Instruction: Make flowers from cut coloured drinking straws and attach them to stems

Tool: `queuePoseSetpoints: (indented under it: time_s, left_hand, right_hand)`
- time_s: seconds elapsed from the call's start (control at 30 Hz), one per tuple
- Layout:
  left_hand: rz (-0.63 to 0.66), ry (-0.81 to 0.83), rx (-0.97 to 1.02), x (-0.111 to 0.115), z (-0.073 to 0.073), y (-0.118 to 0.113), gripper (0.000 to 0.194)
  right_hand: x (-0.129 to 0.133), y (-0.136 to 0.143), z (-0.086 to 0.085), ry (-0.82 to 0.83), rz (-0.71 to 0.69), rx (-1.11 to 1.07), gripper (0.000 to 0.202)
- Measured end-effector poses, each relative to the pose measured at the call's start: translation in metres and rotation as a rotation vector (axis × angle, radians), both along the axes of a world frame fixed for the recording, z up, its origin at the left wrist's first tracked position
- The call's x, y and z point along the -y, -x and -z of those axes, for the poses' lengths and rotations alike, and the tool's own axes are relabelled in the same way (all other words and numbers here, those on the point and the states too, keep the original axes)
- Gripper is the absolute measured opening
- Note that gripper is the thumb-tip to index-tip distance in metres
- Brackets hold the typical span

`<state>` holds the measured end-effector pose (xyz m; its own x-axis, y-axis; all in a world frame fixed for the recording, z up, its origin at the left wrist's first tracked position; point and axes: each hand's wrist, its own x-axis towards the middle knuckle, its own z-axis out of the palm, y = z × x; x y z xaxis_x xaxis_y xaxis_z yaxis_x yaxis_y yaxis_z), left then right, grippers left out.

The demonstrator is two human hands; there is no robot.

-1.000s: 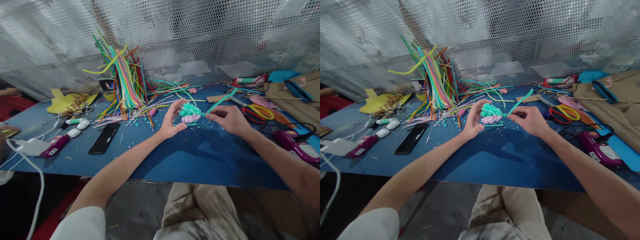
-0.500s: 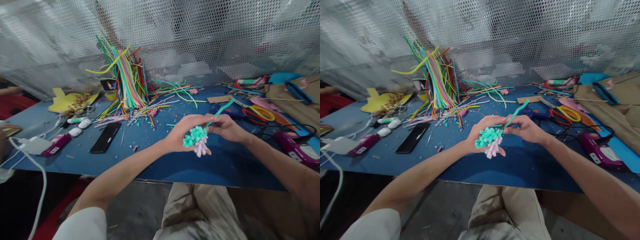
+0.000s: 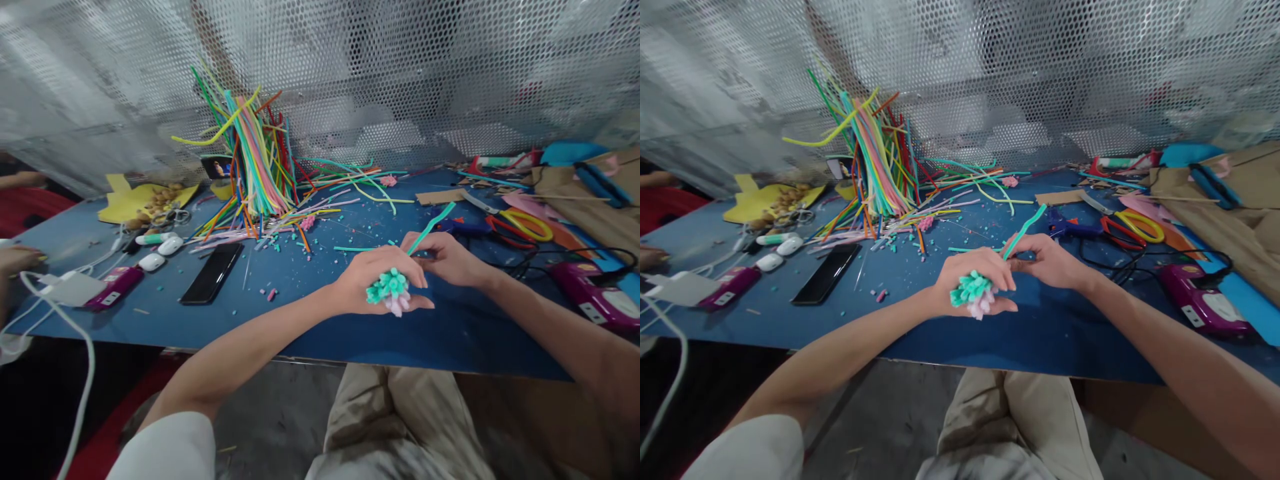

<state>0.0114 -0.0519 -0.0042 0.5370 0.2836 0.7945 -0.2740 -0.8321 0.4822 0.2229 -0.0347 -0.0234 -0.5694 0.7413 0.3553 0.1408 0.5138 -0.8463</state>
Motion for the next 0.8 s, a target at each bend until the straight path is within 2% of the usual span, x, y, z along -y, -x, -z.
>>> queuePoseSetpoints:
  time_s: [0.07, 0.23, 0.3, 0.4, 0.47, 0.63, 0.73, 0.8]
  left_hand:
    - [0.000, 0.024, -0.001, 0.002, 0.003, 0.000, 0.029]
    - [-0.054, 0.087, 0.026, 0.003, 0.006, 0.001, 0.038]
    - [-0.095, 0.116, 0.068, 0.001, 0.006, 0.000, 0.054]
    - [-0.179, 0.137, 0.112, -0.008, 0.005, 0.001, 0.092]
    - [-0.220, 0.096, 0.091, -0.017, 0.005, 0.003, 0.099]
    - [-0.218, -0.011, -0.053, -0.030, 0.010, 0.009, 0.060]
    - [-0.216, 0.124, -0.072, -0.024, 0.013, 0.009, 0.032]
    - [-0.249, 0.265, -0.070, -0.016, 0.013, 0.008, 0.027]
  right_hand:
    - [0.003, 0.003, -0.002, -0.018, 0.017, 0.025, 0.022]
    - [0.012, 0.005, -0.005, -0.040, 0.079, 0.021, 0.021]
    - [0.014, 0.004, -0.007, -0.078, 0.151, 0.014, 0.020]
    - [0.018, 0.003, -0.014, -0.160, 0.225, -0.005, 0.014]
    - [0.020, 0.003, -0.020, -0.199, 0.217, -0.030, 0.010]
    - [0.022, 0.001, -0.023, -0.161, 0.205, -0.054, 0.013]
    - [0.021, -0.001, -0.019, -0.017, 0.108, -0.083, 0.021]
    - [0.021, -0.002, -0.019, 0.087, 0.066, -0.078, 0.024]
